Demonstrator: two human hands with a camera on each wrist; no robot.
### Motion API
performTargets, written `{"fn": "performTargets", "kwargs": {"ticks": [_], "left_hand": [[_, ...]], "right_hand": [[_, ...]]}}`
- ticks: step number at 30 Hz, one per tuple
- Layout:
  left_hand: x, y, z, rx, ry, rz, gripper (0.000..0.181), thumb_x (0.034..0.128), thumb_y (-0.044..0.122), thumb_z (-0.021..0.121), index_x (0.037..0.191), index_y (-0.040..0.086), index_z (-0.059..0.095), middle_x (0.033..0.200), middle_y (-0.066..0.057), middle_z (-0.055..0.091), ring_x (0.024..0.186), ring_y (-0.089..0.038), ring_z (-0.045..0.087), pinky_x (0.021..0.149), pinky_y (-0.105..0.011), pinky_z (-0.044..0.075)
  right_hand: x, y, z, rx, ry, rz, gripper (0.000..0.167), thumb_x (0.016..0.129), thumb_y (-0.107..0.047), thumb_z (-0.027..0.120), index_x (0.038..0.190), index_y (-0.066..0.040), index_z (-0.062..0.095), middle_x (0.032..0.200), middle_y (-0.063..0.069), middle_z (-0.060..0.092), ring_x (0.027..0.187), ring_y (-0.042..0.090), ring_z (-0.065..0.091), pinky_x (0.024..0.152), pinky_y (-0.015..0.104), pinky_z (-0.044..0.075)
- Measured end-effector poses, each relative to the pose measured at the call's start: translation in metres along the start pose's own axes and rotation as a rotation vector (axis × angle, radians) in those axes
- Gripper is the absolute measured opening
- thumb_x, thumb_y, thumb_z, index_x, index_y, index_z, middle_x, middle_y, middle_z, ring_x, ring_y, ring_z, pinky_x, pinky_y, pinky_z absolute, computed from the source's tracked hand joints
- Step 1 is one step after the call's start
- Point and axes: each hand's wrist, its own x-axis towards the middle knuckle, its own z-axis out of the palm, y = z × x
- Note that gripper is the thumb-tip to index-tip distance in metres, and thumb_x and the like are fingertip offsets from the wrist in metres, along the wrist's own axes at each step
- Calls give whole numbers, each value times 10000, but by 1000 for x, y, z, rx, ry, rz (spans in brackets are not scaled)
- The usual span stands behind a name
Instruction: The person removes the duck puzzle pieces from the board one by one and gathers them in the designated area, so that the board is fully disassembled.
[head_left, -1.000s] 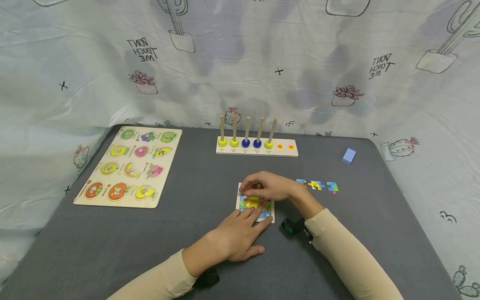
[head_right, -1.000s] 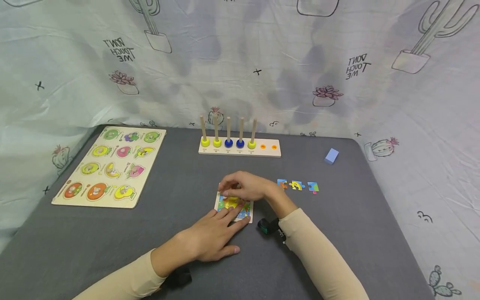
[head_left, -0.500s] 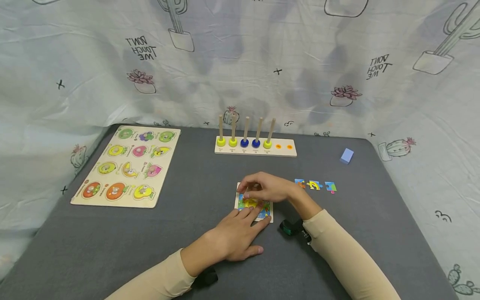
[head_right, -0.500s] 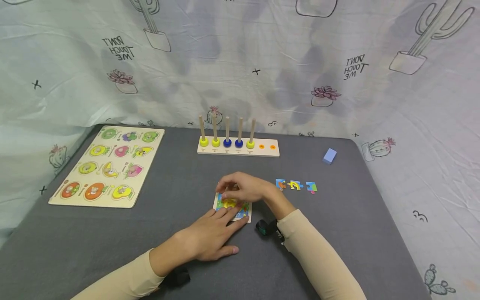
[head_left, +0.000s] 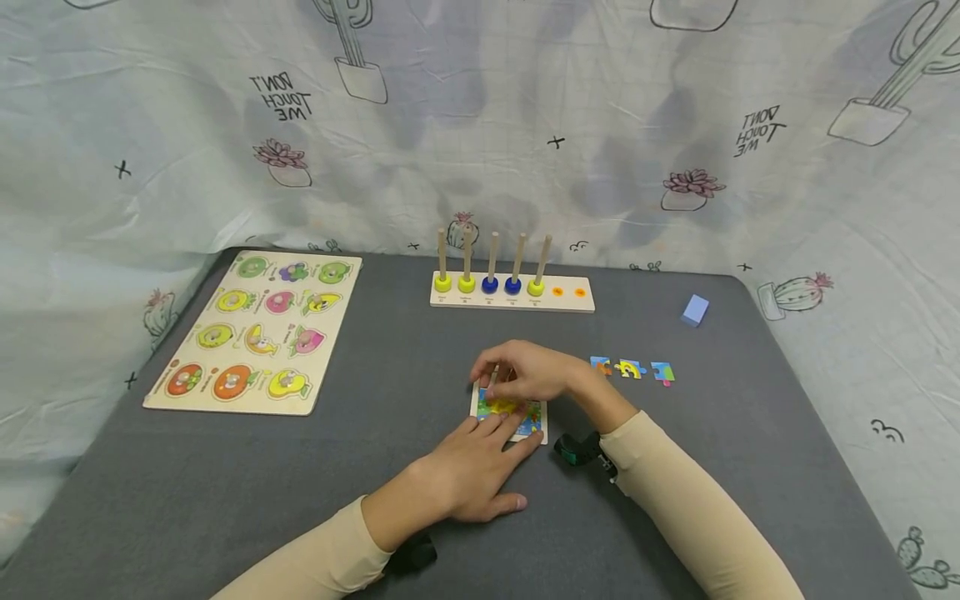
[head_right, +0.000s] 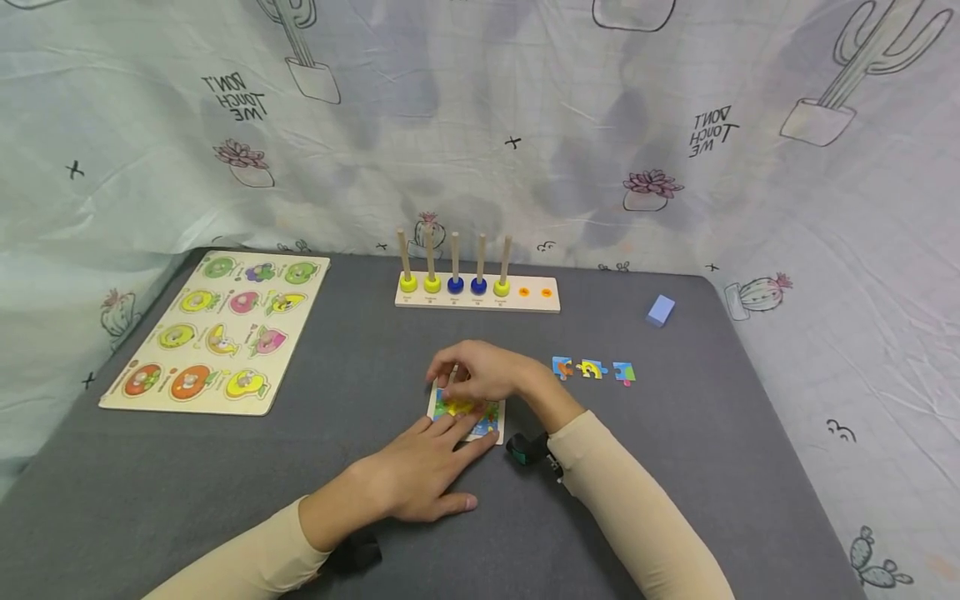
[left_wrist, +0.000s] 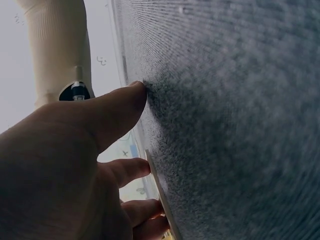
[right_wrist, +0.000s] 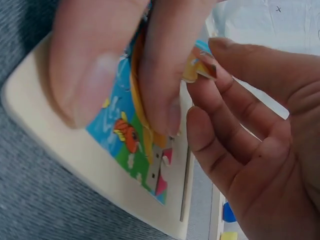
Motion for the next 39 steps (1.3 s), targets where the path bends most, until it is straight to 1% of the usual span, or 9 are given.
{"fn": "performTargets", "kwargs": {"ticks": [4,10,16,17,19,23,26,31,39], "left_hand": [[0,0,0,1,-1,-2,805,987,682,487,1649,297,239,1732,-58,108,1539,-250,270,1179,-482,340],[1,0,1,15,9,-4,802,986,687,486,1646,297,252,1727,-60,136,1523,-253,296,1169,-468,352],[2,2,1,-2,12,0,803,983,682,499,1644,296,257,1723,-57,152,1527,-241,289,1167,-465,354],[2,1,1,-6,12,1,806,981,684,502,1644,297,256,1723,-56,152,1529,-238,286,1166,-470,354],[2,1,1,-13,9,0,817,975,690,507,1645,297,254,1723,-56,151,1533,-234,279,1167,-479,353],[2,-1,1,-19,-2,-4,841,962,710,509,1646,299,246,1724,-59,151,1539,-235,271,1167,-496,354],[2,-2,1,-35,-7,1,870,946,742,497,1649,298,240,1728,-64,134,1543,-240,266,1166,-502,353],[2,-2,1,-70,-8,4,924,910,809,465,1649,303,239,1734,-61,93,1536,-243,276,1165,-522,347],[1,-3,1,-73,1,7,945,895,836,444,1649,307,237,1736,-59,82,1529,-230,283,1156,-503,349]], "right_hand": [[0,2,2,4,20,3,241,1007,-79,654,1245,-72,694,1064,29,690,858,158,697,769,327,571],[-2,2,1,17,60,-21,229,1016,-70,636,1235,-64,702,1063,64,710,919,167,698,812,332,570],[-10,1,-1,51,91,-3,214,1031,-88,621,1229,-57,695,1050,86,726,714,273,665,597,319,538],[-11,1,-2,50,99,1,211,1032,-97,623,1227,-60,695,1050,78,727,705,275,666,593,321,539],[-14,1,-4,43,118,-1,209,1031,-108,628,1222,-58,696,1062,65,726,724,261,677,633,332,555],[-19,4,-6,20,154,-19,209,1029,-118,635,1216,-51,700,1124,48,724,897,177,715,814,334,575],[-24,6,-9,7,183,-33,199,1028,-108,634,1206,-49,701,1149,51,722,955,154,710,869,337,570],[-35,9,-14,13,218,-52,196,1024,-97,637,1199,-26,693,1143,76,723,996,190,713,901,357,565],[-51,12,-20,30,255,-20,197,1026,-96,633,1198,-17,689,1153,80,715,1010,202,711,901,360,566]]}}
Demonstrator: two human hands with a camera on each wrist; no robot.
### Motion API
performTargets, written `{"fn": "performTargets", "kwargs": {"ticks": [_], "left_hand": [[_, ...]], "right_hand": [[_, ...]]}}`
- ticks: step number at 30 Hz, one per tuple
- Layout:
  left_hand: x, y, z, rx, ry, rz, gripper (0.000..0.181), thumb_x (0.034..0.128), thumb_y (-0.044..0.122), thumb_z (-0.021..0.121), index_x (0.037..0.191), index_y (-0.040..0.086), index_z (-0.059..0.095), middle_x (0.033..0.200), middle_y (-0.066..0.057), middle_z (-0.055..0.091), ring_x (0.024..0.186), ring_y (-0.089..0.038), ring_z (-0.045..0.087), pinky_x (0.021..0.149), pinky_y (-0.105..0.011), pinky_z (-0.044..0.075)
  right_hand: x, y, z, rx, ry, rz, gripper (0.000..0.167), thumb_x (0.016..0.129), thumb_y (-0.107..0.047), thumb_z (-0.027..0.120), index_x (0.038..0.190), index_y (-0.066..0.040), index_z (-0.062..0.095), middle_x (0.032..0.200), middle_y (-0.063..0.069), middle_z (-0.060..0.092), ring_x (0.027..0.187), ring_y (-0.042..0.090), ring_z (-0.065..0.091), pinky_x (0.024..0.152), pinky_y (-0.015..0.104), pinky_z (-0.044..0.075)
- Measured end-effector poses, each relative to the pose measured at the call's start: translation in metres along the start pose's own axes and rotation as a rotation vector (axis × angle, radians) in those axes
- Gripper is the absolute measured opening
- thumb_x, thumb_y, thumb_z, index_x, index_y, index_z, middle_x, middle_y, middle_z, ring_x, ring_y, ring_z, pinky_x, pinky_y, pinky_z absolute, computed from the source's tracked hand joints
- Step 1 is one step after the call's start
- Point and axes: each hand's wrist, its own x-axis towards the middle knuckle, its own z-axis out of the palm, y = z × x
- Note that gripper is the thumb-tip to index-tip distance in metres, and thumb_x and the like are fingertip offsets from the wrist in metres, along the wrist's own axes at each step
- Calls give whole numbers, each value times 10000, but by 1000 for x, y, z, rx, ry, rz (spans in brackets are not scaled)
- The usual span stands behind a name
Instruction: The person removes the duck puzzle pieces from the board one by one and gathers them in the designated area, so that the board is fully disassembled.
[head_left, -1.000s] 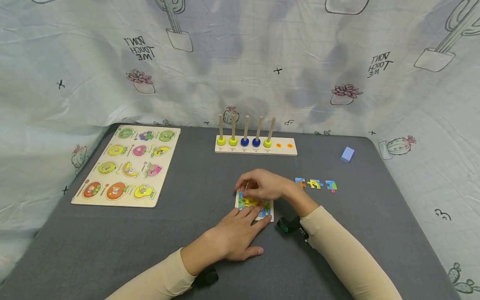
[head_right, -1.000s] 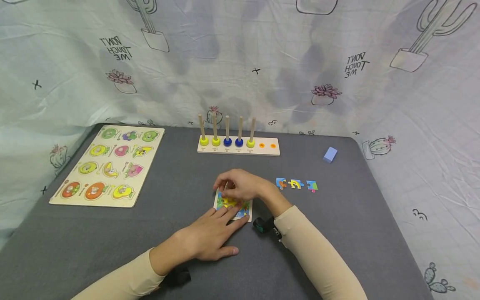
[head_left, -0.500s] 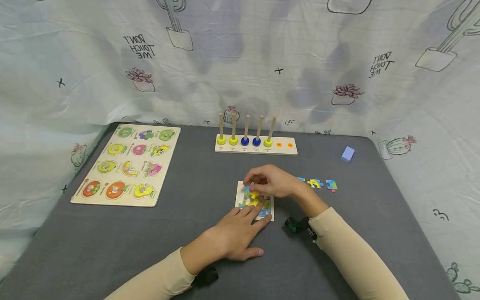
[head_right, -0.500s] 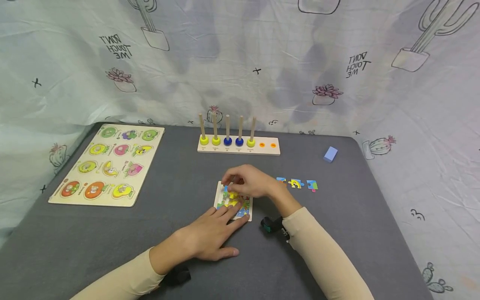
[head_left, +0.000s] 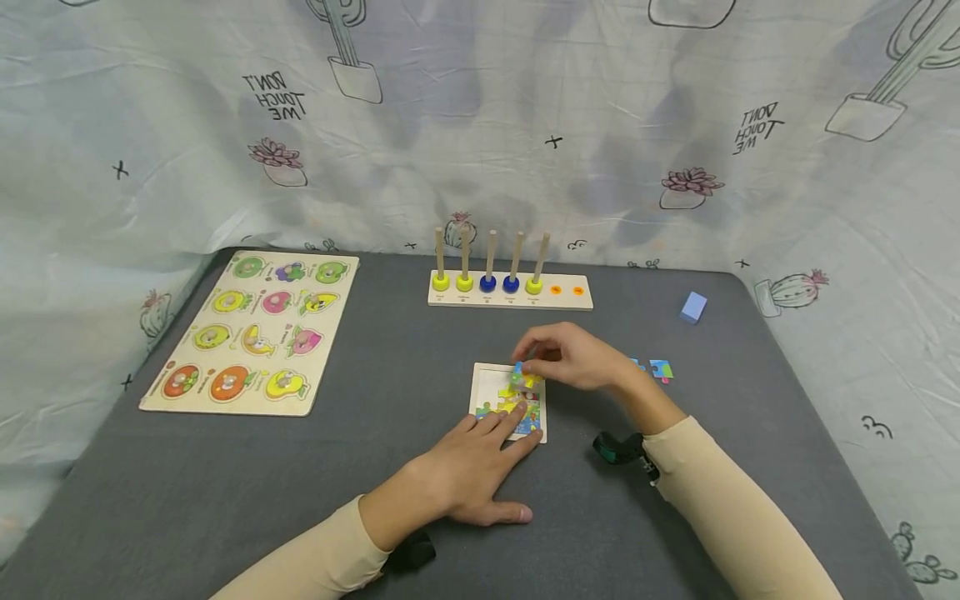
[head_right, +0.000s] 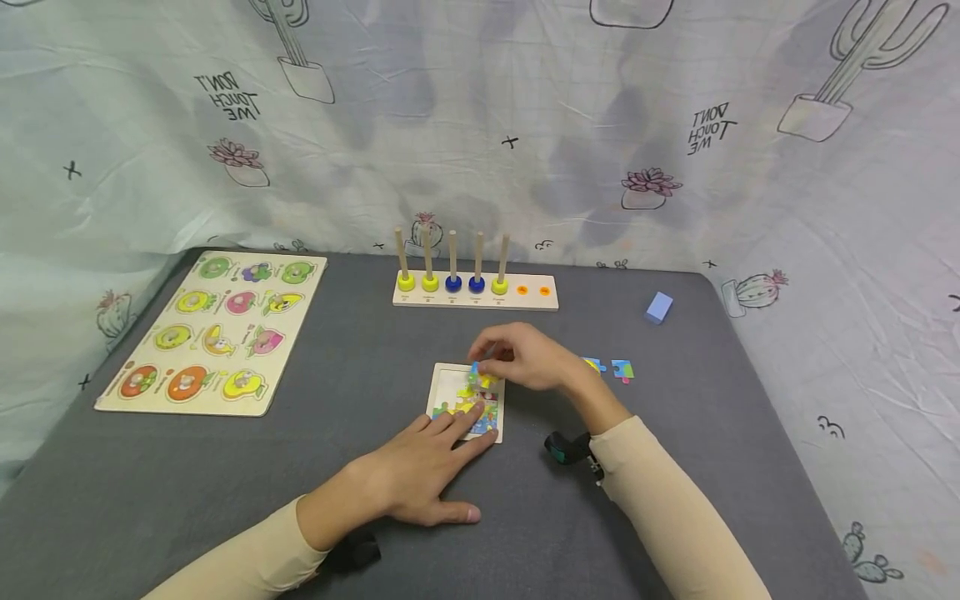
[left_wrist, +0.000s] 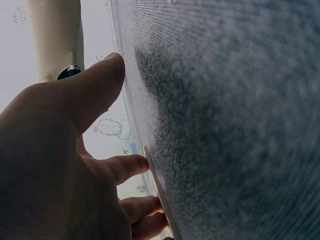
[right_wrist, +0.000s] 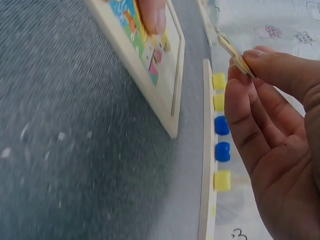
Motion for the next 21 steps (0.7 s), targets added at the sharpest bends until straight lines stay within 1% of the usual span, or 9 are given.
{"fn": "performTargets", "kwargs": {"ticks": [6,9,13,17,19,21], "left_hand": [[1,1,0,6,2,-3,942,894,831,459,1646,304,250,1734,-64,93,1529,-232,283,1162,-516,347],[1,1,-1,2,3,-1,941,896,830,456,1647,301,249,1734,-69,94,1529,-237,284,1160,-516,347],[1,1,-2,-3,4,-1,939,896,827,460,1646,302,252,1733,-71,100,1529,-239,286,1160,-516,347],[1,1,-2,-12,-4,-5,940,895,821,476,1646,303,251,1734,-67,92,1532,-240,280,1166,-524,341],[1,1,-2,-18,-10,-7,941,894,818,484,1647,305,247,1735,-62,83,1535,-240,274,1170,-529,336],[1,1,-2,-24,-13,-9,941,894,815,490,1647,307,246,1736,-60,77,1538,-241,271,1174,-532,331]], "right_hand": [[-12,0,-6,24,19,26,209,1029,-82,623,1210,7,680,1167,122,715,979,196,717,850,361,581],[-16,0,-9,32,34,29,207,1028,-73,621,1209,8,682,1158,116,720,954,189,717,827,352,582],[-22,1,-12,16,57,30,199,1021,-79,637,1195,-3,695,1091,64,734,877,192,708,768,329,572],[-25,4,-14,11,83,24,189,1013,-92,656,1179,-15,703,983,60,740,785,247,681,698,315,547],[-27,5,-14,13,93,19,186,1010,-93,660,1172,-13,704,964,62,739,765,264,671,684,314,541],[-30,7,-15,23,100,18,184,1009,-87,659,1169,-9,703,985,62,737,767,261,670,689,314,544]]}}
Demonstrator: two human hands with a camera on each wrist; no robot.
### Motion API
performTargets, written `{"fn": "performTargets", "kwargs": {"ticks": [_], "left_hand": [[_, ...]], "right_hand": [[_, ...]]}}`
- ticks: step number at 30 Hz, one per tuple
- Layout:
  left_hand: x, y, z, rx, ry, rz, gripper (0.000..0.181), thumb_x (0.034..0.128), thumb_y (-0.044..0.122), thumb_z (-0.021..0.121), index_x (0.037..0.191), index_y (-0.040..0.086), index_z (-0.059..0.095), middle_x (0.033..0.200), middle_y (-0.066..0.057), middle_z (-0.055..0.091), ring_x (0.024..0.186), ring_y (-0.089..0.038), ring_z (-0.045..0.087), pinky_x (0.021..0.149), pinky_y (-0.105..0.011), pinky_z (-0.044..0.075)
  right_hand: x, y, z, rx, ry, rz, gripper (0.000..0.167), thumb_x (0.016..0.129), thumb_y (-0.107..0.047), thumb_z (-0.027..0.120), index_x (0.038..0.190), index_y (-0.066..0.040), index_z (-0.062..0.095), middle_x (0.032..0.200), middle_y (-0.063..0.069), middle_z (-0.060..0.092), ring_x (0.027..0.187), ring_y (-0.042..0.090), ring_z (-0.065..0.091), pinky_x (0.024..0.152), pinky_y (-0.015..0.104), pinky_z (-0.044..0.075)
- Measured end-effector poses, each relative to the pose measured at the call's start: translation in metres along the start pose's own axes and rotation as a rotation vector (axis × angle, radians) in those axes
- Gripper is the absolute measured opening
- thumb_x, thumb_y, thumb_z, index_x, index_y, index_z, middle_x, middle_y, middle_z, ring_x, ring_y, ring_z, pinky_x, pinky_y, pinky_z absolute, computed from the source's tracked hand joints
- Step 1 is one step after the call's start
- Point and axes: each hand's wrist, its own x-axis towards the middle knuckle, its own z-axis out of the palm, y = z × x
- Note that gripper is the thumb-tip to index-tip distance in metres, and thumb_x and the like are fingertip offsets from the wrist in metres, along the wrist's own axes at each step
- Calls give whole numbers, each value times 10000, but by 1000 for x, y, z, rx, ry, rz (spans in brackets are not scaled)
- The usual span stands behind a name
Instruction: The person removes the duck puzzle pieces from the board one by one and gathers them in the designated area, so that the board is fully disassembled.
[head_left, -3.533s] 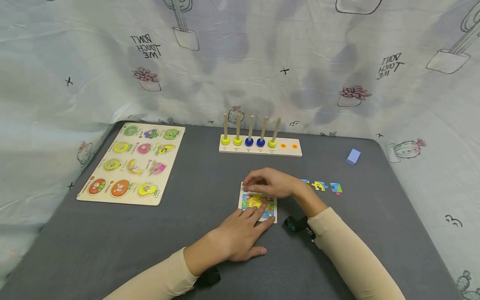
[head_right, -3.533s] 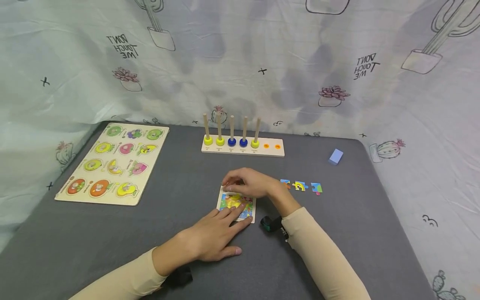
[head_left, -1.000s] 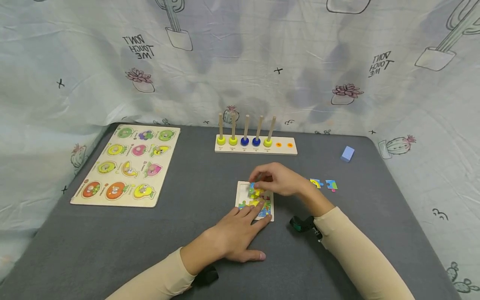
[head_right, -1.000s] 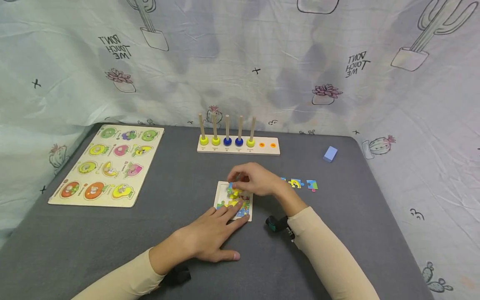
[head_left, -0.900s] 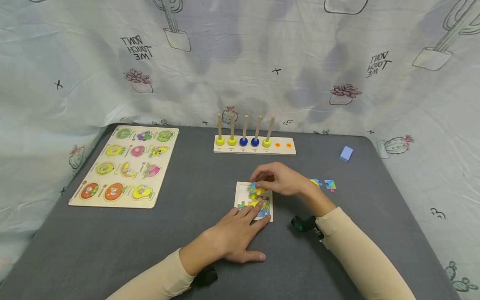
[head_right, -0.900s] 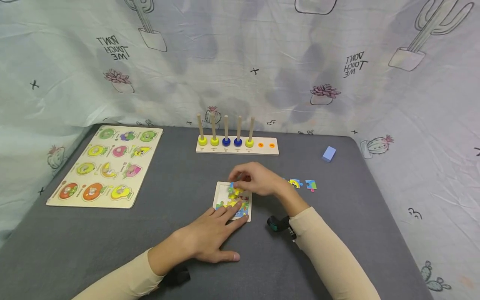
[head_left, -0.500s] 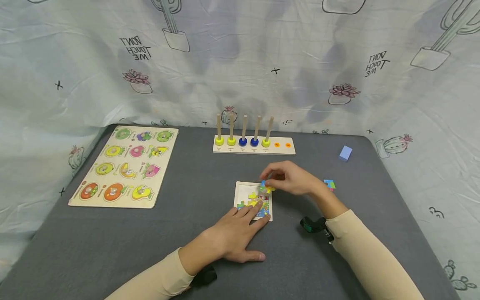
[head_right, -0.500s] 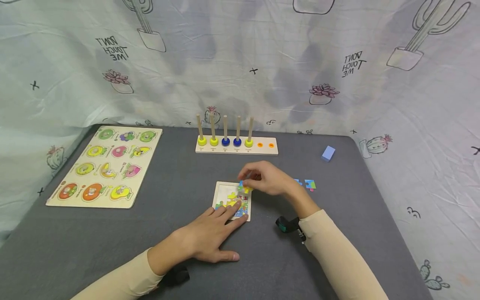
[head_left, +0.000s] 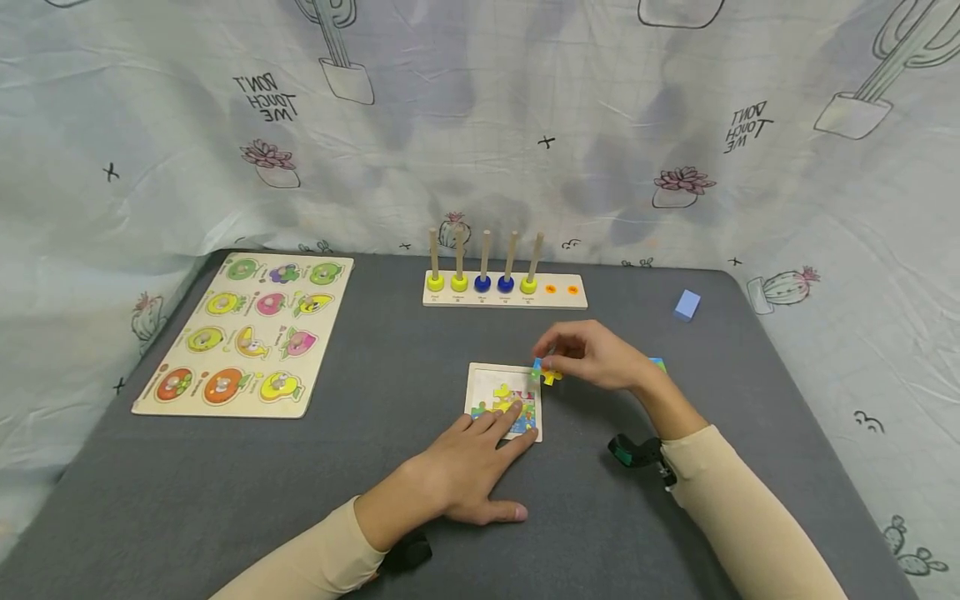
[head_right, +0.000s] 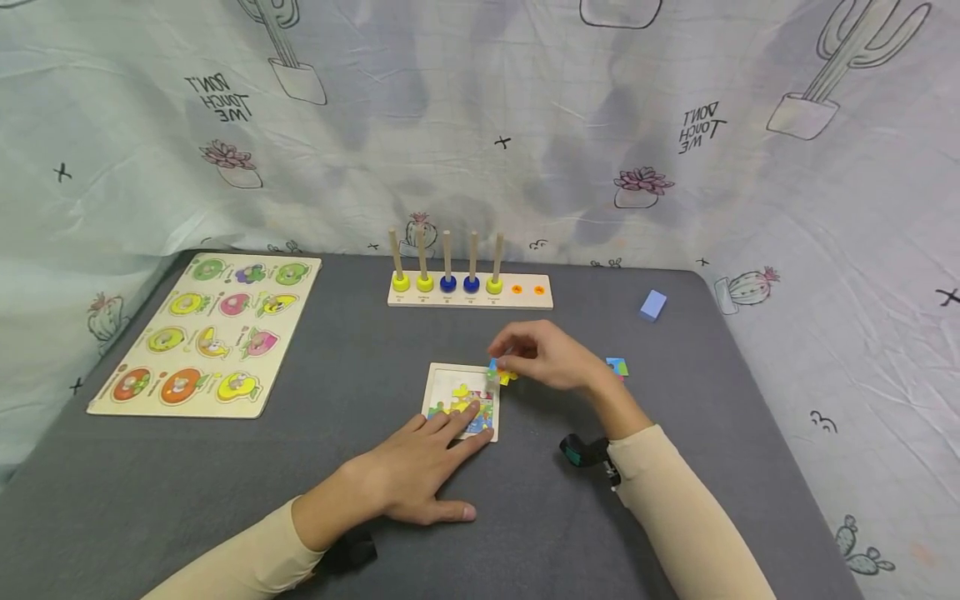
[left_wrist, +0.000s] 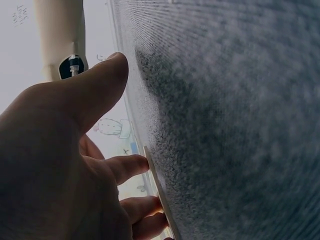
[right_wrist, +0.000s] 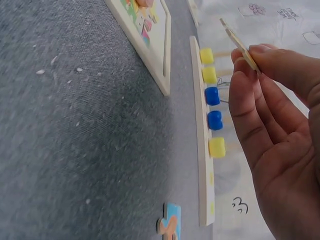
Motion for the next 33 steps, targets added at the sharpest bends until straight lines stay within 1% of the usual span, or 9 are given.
{"fn": "performTargets", "kwargs": {"ticks": [6,15,18,23,26,30,33], "left_hand": [[0,0,0,5,8,3,943,893,807,506,1646,300,253,1735,-63,85,1532,-237,278,1173,-526,332],[0,-1,-1,9,8,0,945,894,796,521,1649,300,242,1735,-66,87,1536,-241,271,1172,-521,333],[0,-2,-2,3,8,0,945,894,794,524,1649,301,241,1735,-66,84,1538,-242,269,1175,-529,329],[1,-3,-3,7,5,0,945,896,790,527,1651,307,229,1737,-62,72,1541,-244,264,1181,-536,322],[0,-3,-2,12,4,3,944,897,792,522,1652,307,226,1737,-62,75,1539,-244,268,1177,-529,327],[-1,-2,1,-4,-5,10,943,895,799,515,1650,310,232,1736,-58,81,1537,-250,276,1171,-534,334],[-1,-2,1,-13,-4,13,940,894,796,521,1649,316,232,1737,-51,79,1537,-255,279,1172,-547,333]], "right_hand": [[-11,4,-3,18,13,6,171,1008,-61,651,1164,-23,709,1032,77,733,779,208,674,697,314,553],[-28,12,-11,43,44,-3,180,995,-34,660,1161,28,694,1056,94,736,821,205,699,721,321,575],[-34,17,-14,35,50,-4,176,994,-31,661,1158,24,696,1047,101,736,812,196,696,712,315,574],[-46,24,-19,8,61,24,172,994,-38,664,1156,0,705,1030,92,734,809,188,693,713,302,571],[-52,29,-19,9,47,33,174,995,-32,660,1161,-3,702,1027,93,739,837,195,707,730,304,578],[-59,35,-17,12,16,41,180,996,-20,652,1170,-11,700,1061,116,748,909,198,729,770,314,594],[-60,38,-16,-4,15,43,177,993,-23,658,1163,-24,707,1079,125,754,934,195,734,779,316,599]]}}
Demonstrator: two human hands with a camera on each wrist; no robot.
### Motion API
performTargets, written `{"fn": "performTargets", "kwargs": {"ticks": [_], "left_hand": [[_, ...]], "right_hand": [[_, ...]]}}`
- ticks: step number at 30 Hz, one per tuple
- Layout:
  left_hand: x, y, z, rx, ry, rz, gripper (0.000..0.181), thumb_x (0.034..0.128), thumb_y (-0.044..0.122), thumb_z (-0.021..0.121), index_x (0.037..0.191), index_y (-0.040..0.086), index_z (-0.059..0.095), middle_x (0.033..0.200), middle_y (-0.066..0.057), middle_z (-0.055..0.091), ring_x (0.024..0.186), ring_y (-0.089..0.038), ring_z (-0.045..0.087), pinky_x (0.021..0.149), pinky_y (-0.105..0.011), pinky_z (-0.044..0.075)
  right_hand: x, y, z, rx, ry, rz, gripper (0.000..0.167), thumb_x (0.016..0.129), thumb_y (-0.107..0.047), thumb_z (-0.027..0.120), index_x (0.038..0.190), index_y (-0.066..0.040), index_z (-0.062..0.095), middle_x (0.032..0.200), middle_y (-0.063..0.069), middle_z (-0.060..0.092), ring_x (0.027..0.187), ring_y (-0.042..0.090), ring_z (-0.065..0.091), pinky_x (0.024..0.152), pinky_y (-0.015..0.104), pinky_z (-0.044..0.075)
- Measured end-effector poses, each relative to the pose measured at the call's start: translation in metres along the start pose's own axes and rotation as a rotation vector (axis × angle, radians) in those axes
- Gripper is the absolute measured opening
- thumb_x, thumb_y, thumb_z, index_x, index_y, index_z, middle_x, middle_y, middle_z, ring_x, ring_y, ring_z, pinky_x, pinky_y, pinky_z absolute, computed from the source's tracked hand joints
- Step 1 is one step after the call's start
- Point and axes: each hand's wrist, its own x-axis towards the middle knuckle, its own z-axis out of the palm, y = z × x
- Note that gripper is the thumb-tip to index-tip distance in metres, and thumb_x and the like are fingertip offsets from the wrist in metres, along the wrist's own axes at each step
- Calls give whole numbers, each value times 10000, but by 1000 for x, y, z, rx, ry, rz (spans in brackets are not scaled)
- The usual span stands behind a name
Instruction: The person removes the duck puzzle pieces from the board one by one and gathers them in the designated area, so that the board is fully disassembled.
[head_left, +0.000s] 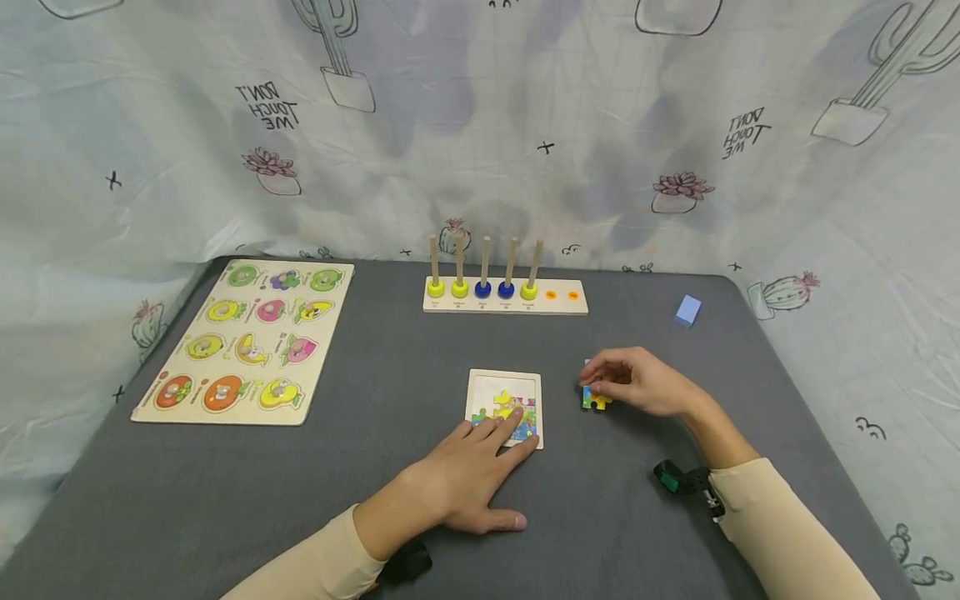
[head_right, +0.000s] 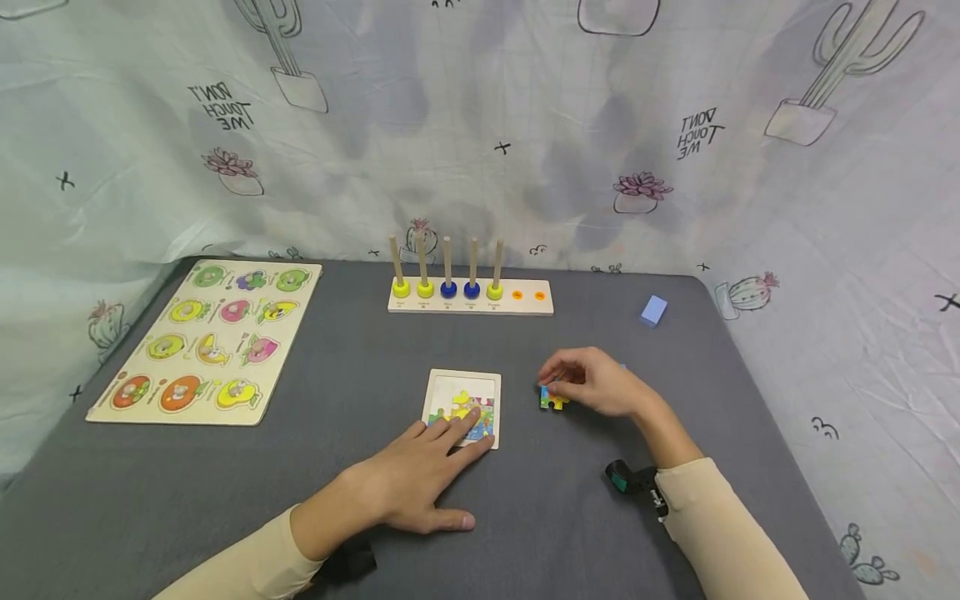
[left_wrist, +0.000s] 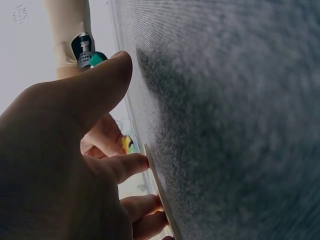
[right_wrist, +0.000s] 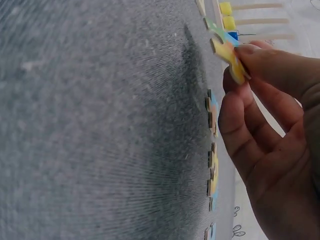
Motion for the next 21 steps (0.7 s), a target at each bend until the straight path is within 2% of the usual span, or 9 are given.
{"fn": "performTargets", "kwargs": {"ticks": [8,16,21], "left_hand": [[1,-2,-1,-1,2,10,927,903,784,521,1650,323,223,1738,-43,75,1539,-258,277,1173,-550,331],[0,-1,0,17,13,7,925,903,784,523,1649,321,230,1735,-52,93,1526,-252,293,1166,-539,339],[-1,-1,0,11,11,2,924,905,776,532,1650,323,226,1735,-51,87,1525,-254,294,1172,-540,335]], "right_hand": [[-3,3,0,-52,26,11,154,983,-16,668,1129,-24,719,1069,111,768,956,224,741,779,291,591],[-8,6,2,-143,73,24,133,987,-51,677,1096,-93,740,1037,33,776,836,164,707,677,278,538],[-8,7,2,-140,87,23,131,978,-41,687,1085,-95,740,1028,34,776,813,165,699,668,275,534]]}}
